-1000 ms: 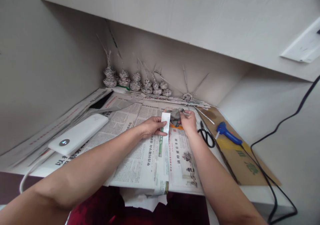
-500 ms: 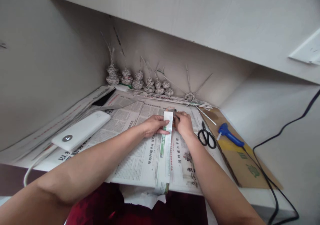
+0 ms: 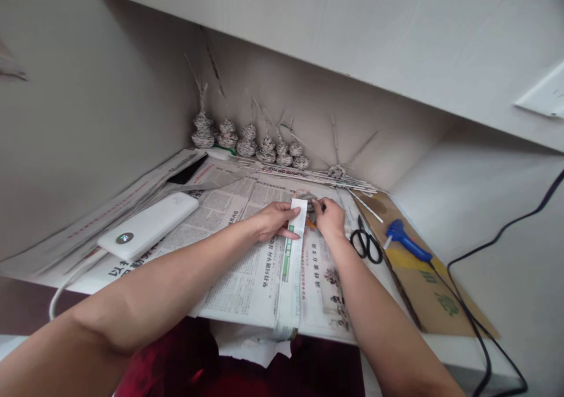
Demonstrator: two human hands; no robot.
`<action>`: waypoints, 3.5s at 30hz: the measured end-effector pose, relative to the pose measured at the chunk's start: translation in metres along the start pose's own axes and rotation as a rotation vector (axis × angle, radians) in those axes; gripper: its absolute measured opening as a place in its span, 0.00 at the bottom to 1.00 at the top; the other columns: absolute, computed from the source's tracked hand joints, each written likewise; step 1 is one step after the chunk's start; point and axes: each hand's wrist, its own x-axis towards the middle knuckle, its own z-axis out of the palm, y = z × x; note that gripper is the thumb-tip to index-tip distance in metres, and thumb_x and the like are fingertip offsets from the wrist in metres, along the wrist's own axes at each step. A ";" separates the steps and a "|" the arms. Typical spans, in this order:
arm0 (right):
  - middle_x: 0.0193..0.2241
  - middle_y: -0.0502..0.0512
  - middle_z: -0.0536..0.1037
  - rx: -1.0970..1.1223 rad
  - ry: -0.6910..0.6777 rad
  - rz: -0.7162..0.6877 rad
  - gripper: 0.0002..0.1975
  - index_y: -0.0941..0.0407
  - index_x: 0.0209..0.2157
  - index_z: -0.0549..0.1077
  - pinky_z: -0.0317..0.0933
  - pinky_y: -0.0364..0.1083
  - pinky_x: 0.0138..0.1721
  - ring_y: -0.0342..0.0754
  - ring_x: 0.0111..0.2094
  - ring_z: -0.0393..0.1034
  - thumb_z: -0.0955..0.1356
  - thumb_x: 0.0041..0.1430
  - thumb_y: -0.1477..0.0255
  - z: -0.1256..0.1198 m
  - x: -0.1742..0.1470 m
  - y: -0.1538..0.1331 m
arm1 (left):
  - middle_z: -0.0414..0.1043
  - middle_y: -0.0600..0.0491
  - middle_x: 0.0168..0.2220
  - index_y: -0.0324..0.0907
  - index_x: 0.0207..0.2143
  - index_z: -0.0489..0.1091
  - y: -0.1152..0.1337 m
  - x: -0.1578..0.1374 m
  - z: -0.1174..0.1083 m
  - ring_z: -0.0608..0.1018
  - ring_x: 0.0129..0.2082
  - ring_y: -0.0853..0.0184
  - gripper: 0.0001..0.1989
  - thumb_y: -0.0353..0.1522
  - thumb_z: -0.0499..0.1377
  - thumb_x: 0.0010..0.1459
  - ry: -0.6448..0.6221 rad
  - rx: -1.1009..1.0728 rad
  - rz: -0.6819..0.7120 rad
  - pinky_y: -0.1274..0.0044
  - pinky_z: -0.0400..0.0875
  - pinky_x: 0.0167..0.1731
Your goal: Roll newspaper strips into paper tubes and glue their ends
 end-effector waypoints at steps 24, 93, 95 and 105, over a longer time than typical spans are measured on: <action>0.34 0.57 0.79 -0.014 -0.044 0.018 0.14 0.53 0.39 0.79 0.60 0.45 0.39 0.52 0.37 0.71 0.62 0.57 0.69 -0.001 -0.001 -0.003 | 0.76 0.41 0.37 0.34 0.41 0.69 -0.001 -0.006 0.006 0.79 0.36 0.62 0.10 0.32 0.54 0.61 -0.128 -0.096 -0.051 0.71 0.78 0.31; 0.30 0.54 0.75 1.274 -0.493 0.304 0.18 0.56 0.40 0.75 0.60 0.41 0.24 0.42 0.26 0.68 0.71 0.49 0.59 -0.056 -0.014 -0.039 | 0.75 0.49 0.29 0.37 0.41 0.72 0.007 -0.004 0.001 0.78 0.23 0.70 0.13 0.37 0.60 0.56 -0.047 -0.028 0.114 0.80 0.74 0.21; 0.27 0.52 0.73 1.228 -0.613 0.292 0.19 0.56 0.40 0.74 0.61 0.42 0.24 0.43 0.26 0.68 0.71 0.49 0.58 -0.051 -0.017 -0.041 | 0.75 0.48 0.29 0.37 0.40 0.72 0.007 -0.003 0.001 0.78 0.24 0.69 0.13 0.37 0.60 0.55 -0.045 -0.038 0.116 0.80 0.75 0.21; 0.26 0.51 0.72 1.087 -0.718 0.211 0.19 0.57 0.29 0.73 0.61 0.41 0.21 0.42 0.25 0.66 0.69 0.50 0.54 -0.048 -0.019 -0.042 | 0.75 0.48 0.27 0.35 0.35 0.72 0.007 0.000 0.000 0.78 0.24 0.68 0.13 0.37 0.61 0.54 -0.044 -0.050 0.099 0.79 0.75 0.22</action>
